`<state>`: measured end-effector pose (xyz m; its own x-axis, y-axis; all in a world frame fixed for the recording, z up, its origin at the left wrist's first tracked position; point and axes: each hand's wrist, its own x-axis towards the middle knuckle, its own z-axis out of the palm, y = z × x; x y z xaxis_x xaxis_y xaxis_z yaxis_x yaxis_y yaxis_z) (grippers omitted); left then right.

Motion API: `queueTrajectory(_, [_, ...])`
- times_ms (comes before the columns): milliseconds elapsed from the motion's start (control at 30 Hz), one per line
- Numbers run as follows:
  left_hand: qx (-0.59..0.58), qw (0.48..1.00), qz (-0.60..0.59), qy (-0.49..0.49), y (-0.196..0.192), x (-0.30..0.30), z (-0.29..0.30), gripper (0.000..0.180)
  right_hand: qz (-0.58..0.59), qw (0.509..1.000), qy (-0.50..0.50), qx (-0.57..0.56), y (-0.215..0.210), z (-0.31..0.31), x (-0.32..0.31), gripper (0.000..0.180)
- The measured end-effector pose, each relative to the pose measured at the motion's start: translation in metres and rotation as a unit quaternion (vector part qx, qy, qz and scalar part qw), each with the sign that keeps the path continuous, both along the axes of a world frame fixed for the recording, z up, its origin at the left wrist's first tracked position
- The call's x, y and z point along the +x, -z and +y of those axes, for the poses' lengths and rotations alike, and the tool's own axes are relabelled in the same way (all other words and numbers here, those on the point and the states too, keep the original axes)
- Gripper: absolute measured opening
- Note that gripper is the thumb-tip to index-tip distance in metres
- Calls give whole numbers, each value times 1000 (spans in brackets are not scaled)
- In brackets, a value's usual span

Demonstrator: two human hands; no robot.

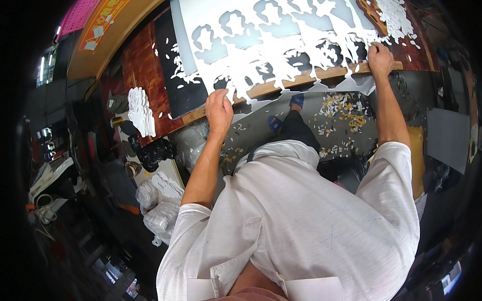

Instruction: The person uses a wooden die-cutting tool to press and cut multiple white paper shapes from a sheet on a light table. They repeatedly position the tool, press down, lift the cutouts, and clear the sheet, then stack the finished shapes on the table.

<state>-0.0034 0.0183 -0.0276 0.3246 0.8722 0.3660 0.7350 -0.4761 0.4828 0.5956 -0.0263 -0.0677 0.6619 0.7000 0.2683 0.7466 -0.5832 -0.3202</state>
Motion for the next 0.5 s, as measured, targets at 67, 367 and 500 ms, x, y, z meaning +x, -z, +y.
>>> queueTrajectory(67, [1, 1000, 3, 0, 0, 0, 0, 27, -3, 1000, 0, -1, 0, 0, 0, 37])
queueTrajectory(367, [-48, 999, -20, -11, -9, 5, 1, 23, 13, 1000, 1, -1, 1, -6, -1, 39])
queueTrajectory(500, [-48, 997, -42, -31, -31, 16, -5, 23, 19, 1000, -3, 2, 2, -4, -1, 38])
